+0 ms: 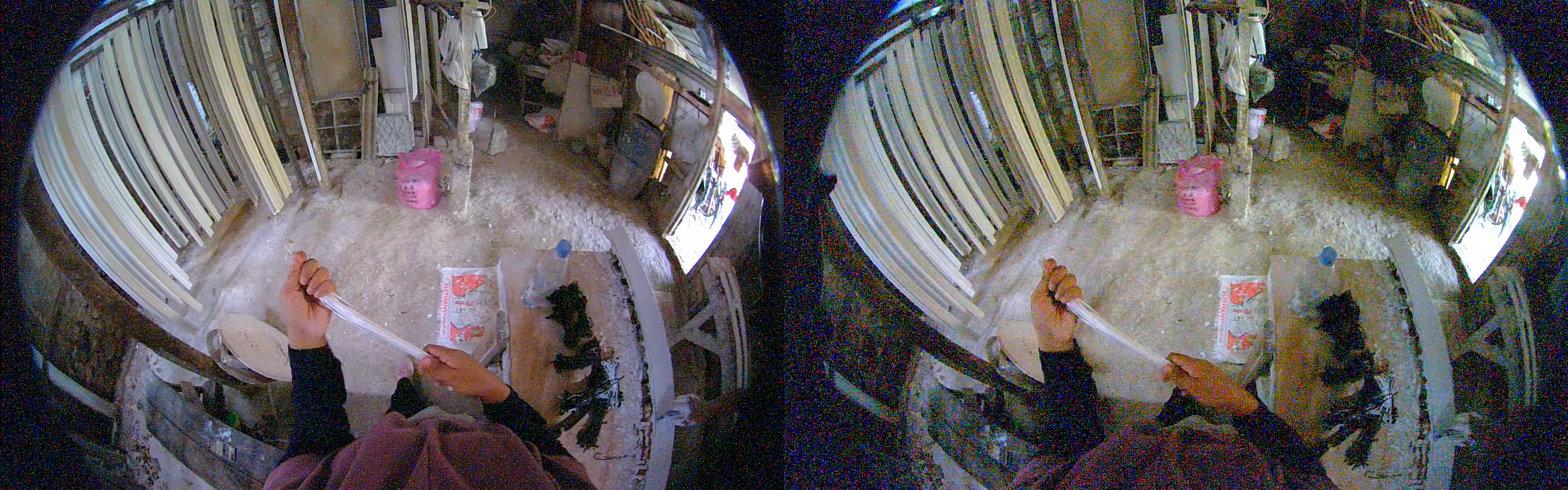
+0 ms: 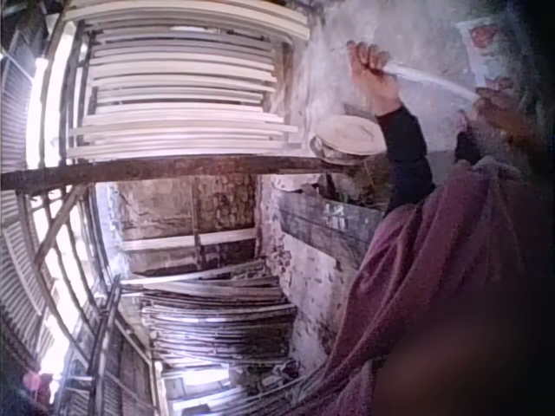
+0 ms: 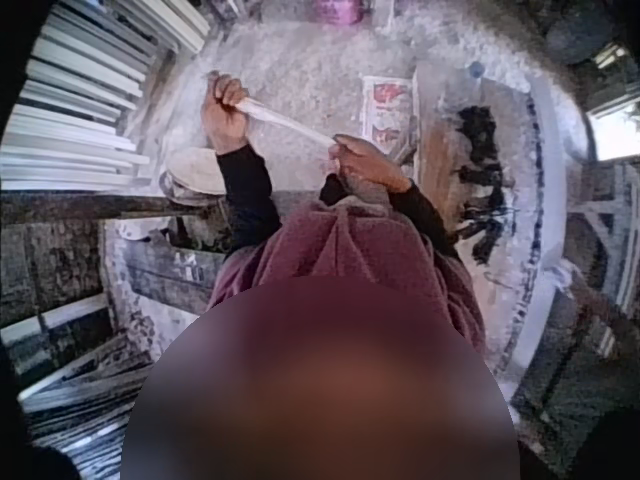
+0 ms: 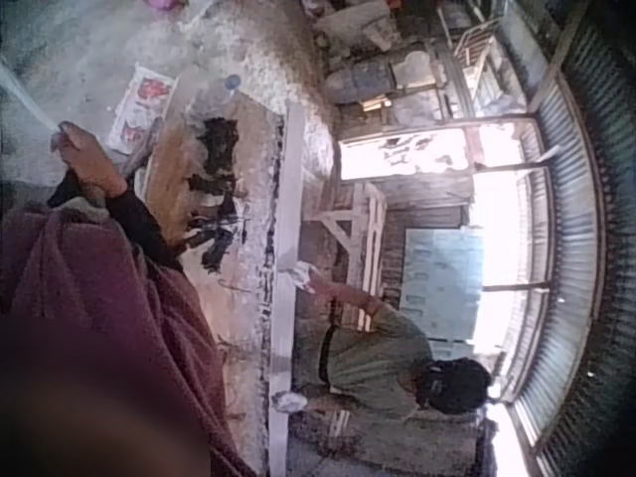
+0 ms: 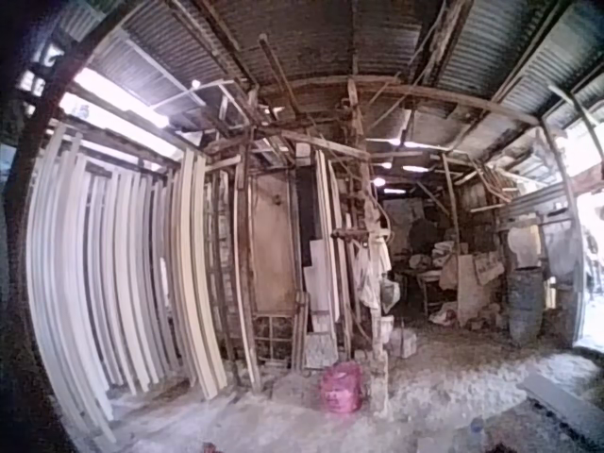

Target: The person holds a white plastic strip, cuts it into smaller pieces using a knife, and places the cut pieces on a wooden workbench. The person then continues to manipulate and fold the remaining strip.

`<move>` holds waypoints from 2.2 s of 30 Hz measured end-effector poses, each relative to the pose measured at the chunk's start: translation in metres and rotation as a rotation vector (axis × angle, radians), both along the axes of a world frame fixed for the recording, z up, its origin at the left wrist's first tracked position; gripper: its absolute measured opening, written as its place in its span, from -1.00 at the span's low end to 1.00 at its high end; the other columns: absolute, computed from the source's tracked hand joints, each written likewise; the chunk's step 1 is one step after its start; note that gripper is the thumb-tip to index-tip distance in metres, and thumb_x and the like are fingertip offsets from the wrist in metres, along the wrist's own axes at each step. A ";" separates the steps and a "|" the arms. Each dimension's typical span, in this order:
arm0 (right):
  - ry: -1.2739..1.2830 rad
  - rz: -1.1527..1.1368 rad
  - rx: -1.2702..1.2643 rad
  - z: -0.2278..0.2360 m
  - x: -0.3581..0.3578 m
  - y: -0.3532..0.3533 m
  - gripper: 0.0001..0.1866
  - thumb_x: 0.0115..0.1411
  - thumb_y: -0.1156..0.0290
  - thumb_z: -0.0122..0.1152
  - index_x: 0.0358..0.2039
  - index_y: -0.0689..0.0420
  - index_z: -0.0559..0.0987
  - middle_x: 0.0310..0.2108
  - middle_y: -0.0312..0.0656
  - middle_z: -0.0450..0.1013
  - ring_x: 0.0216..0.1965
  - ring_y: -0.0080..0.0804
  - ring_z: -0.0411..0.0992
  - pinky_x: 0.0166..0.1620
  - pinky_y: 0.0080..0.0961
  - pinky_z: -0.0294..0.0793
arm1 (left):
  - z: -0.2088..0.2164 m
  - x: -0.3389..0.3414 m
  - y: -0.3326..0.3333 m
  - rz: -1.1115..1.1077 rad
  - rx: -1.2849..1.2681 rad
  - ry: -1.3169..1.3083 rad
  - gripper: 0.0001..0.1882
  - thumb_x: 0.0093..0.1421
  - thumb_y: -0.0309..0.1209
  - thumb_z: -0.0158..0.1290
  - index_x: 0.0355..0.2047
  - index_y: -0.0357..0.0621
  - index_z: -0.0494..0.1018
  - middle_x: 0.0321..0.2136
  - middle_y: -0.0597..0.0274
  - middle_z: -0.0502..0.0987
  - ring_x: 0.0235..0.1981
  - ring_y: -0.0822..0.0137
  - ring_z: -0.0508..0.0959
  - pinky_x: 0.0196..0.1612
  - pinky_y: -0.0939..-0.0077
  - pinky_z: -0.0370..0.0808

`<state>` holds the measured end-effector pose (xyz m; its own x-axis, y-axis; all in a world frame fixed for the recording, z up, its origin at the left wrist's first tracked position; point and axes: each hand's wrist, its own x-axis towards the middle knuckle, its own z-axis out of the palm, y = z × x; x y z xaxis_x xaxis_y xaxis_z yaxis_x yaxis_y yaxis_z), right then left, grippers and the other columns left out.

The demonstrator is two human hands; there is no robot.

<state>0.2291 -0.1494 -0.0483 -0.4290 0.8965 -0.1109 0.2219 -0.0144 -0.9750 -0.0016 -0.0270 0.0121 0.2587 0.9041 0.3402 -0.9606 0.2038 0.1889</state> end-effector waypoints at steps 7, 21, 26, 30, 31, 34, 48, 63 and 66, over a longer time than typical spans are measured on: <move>0.273 -0.171 -0.033 -0.004 0.030 0.005 -0.74 0.21 0.22 -0.10 -0.27 0.16 0.34 -0.50 -0.35 0.32 -0.53 -0.63 0.26 -0.46 -0.65 0.31 | -0.034 -0.003 0.001 -0.149 -0.360 -0.167 -0.83 0.24 -0.36 -0.27 -0.35 -0.16 0.29 -0.68 0.37 0.11 -0.65 0.50 0.15 -0.51 0.57 0.20; 0.024 0.046 -0.079 -0.001 0.022 -0.021 -0.68 0.25 0.16 -0.24 -0.37 0.16 0.35 -0.67 -0.41 0.16 -0.64 -0.65 0.18 -0.58 -0.67 0.22 | -0.001 -0.043 0.019 0.045 -0.029 -0.071 -0.79 0.26 -0.32 -0.31 -0.39 -0.13 0.26 -0.70 0.43 0.06 -0.74 0.56 0.04 -0.67 0.66 0.10; -0.083 0.033 -0.169 0.006 0.030 -0.024 -0.73 0.23 0.22 -0.19 -0.31 0.16 0.40 -0.59 -0.36 0.27 -0.58 -0.63 0.26 -0.52 -0.68 0.28 | -0.013 -0.053 0.034 0.014 -0.028 -0.121 -0.81 0.26 -0.32 -0.30 -0.39 -0.12 0.26 -0.70 0.42 0.07 -0.73 0.55 0.05 -0.67 0.66 0.10; -0.040 -0.014 -0.042 0.009 0.035 -0.023 -0.75 0.20 0.36 -0.11 -0.16 0.14 0.42 -0.50 -0.30 0.40 -0.54 -0.63 0.30 -0.49 -0.69 0.32 | -0.025 -0.061 0.043 0.039 -0.031 -0.135 -0.82 0.25 -0.33 -0.29 -0.39 -0.11 0.25 -0.71 0.42 0.07 -0.73 0.54 0.06 -0.66 0.65 0.11; -0.045 -0.045 -0.035 0.010 0.035 -0.023 -0.75 0.20 0.38 -0.11 -0.14 0.15 0.41 -0.52 -0.30 0.40 -0.58 -0.66 0.28 -0.50 -0.70 0.31 | -0.028 -0.063 0.044 0.040 -0.026 -0.139 -0.82 0.25 -0.33 -0.29 -0.39 -0.12 0.25 -0.71 0.42 0.07 -0.73 0.54 0.06 -0.66 0.65 0.11; -0.008 -0.089 0.097 0.017 0.032 -0.024 -0.71 0.18 0.45 -0.09 -0.06 0.15 0.35 -0.48 -0.27 0.42 -0.58 -0.65 0.29 -0.50 -0.70 0.32 | -0.032 -0.069 0.046 0.071 -0.037 -0.153 -0.82 0.25 -0.33 -0.29 -0.39 -0.13 0.25 -0.71 0.41 0.08 -0.73 0.53 0.07 -0.65 0.64 0.11; 0.726 -0.319 -0.122 0.024 0.030 -0.024 -0.90 0.11 0.44 0.04 -0.47 0.18 0.38 -0.56 -0.24 0.38 -0.53 -0.54 0.35 -0.41 -0.59 0.38 | -0.040 -0.088 0.051 0.089 -0.130 -0.255 -0.83 0.24 -0.37 -0.26 -0.41 -0.17 0.26 -0.71 0.40 0.10 -0.73 0.54 0.08 -0.67 0.65 0.11; 1.153 -0.355 -0.406 0.004 0.033 -0.022 -0.83 0.14 0.27 0.01 -0.46 0.09 0.33 -0.39 -0.24 0.37 -0.52 -0.59 0.29 -0.42 -0.62 0.34 | -0.039 -0.084 0.042 -0.050 -0.135 -0.335 -0.85 0.22 -0.42 -0.26 -0.43 -0.19 0.26 -0.73 0.37 0.09 -0.72 0.51 0.07 -0.60 0.62 0.12; 1.172 -0.236 -0.391 0.005 0.032 -0.024 -0.87 0.14 0.31 0.01 -0.38 0.06 0.34 -0.46 -0.31 0.31 -0.62 -0.67 0.16 -0.59 -0.73 0.18 | -0.041 -0.086 0.040 -0.002 -0.166 -0.331 -0.88 0.20 -0.45 -0.26 -0.44 -0.18 0.25 -0.73 0.38 0.09 -0.73 0.52 0.06 -0.62 0.62 0.10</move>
